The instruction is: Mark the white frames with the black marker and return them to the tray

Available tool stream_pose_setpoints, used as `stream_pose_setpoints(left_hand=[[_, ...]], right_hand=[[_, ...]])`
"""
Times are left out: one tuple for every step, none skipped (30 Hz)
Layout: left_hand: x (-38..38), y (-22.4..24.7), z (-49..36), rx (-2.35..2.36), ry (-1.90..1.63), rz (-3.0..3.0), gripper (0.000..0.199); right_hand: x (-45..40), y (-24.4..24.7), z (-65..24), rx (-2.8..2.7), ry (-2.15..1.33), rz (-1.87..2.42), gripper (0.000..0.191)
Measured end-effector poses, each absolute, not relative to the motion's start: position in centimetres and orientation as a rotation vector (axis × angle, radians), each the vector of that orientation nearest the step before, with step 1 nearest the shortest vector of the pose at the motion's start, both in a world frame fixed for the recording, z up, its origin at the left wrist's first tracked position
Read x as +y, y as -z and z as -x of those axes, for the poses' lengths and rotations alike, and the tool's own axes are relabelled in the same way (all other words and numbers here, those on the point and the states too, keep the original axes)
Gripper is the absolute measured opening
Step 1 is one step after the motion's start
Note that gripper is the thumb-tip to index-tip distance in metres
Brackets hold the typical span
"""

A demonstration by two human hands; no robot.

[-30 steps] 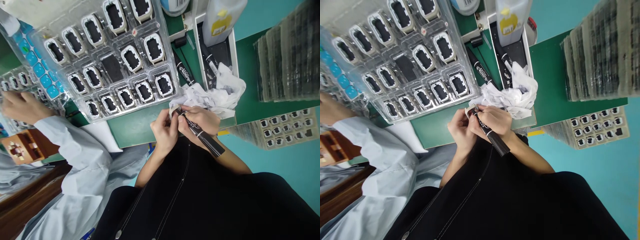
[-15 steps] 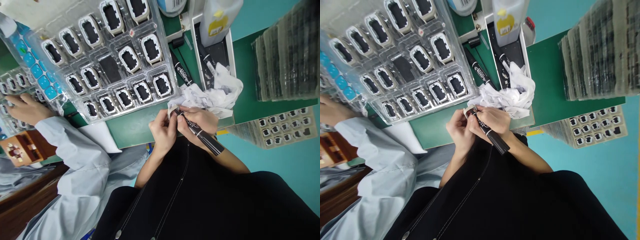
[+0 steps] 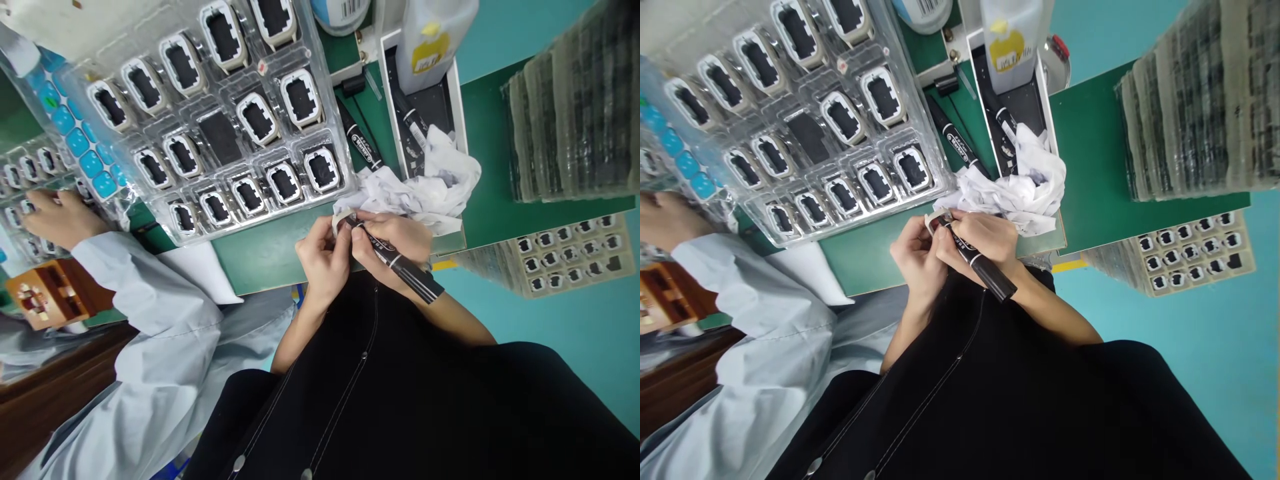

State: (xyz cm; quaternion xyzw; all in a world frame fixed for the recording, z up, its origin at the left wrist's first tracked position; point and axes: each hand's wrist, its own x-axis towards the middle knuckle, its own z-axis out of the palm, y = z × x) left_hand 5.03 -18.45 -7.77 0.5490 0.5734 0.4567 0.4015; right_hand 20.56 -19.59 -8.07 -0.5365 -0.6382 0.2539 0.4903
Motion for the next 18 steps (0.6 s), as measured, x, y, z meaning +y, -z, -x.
stream_pose_setpoints(left_hand=[[-18.4,7.7,-5.1,1.446,-1.157,-1.348,0.041],[-18.3,7.6,-5.2,1.443,-1.156,-1.303,0.044],[-18.2,7.5,-5.2,1.438,-1.155,-1.259,0.046],[-18.2,7.4,-5.3,1.431,-1.155,-1.218,0.049],[-18.1,7.3,-5.3,1.419,-1.159,-1.185,0.051],[-18.0,7.2,-5.3,1.405,-1.165,-1.158,0.053],[-17.9,7.1,-5.3,1.391,-1.172,-1.137,0.054],[-17.8,7.0,-5.3,1.38,-1.181,-1.119,0.055],[-17.7,7.0,-5.2,1.37,-1.192,-1.103,0.054],[-17.6,7.0,-5.2,1.36,-1.201,-1.087,0.053],[-17.5,7.0,-5.1,1.348,-1.207,-1.072,0.052],[-17.4,7.1,-5.0,1.334,-1.209,-1.058,0.05],[-17.4,7.1,-4.9,1.317,-1.209,-1.046,0.05],[-17.3,7.1,-4.9,1.299,-1.206,-1.039,0.049],[-17.3,7.1,-4.9,1.281,-1.203,-1.035,0.048],[-17.3,7.1,-4.9,1.267,-1.2,-1.037,0.048],[-17.3,7.0,-5.0,1.257,-1.197,-1.044,0.047],[-17.3,7.0,-5.0,1.253,-1.188,-1.056,0.047]], right_hand=[[-19.5,8.1,-20.4,-1.526,-0.545,1.279,0.012],[-19.4,8.1,-20.3,-1.499,-0.477,1.251,0.012],[-19.3,8.1,-20.1,-1.473,-0.429,1.228,0.013],[-19.2,8.0,-20.0,-1.45,-0.407,1.206,0.014],[-19.1,8.0,-19.9,-1.424,-0.394,1.184,0.015],[-19.0,8.0,-19.8,-1.399,-0.383,1.158,0.015],[-18.9,8.0,-19.8,-1.382,-0.377,1.135,0.015],[-18.9,8.1,-19.7,-1.372,-0.378,1.12,0.015],[-18.9,8.2,-19.7,-1.365,-0.381,1.11,0.015],[-18.9,8.3,-19.7,-1.363,-0.388,1.102,0.015],[-19.0,8.4,-19.7,-1.364,-0.401,1.096,0.015],[-19.0,8.6,-19.7,-1.365,-0.42,1.089,0.017],[-19.1,8.7,-19.7,-1.364,-0.439,1.087,0.02],[-19.2,8.9,-19.8,-1.368,-0.455,1.088,0.022],[-19.2,9.0,-19.8,-1.376,-0.466,1.098,0.023],[-19.3,9.0,-19.8,-1.384,-0.468,1.12,0.021],[-19.4,9.0,-19.9,-1.39,-0.464,1.156,0.018],[-19.5,8.9,-19.9,-1.406,-0.459,1.197,0.014]])
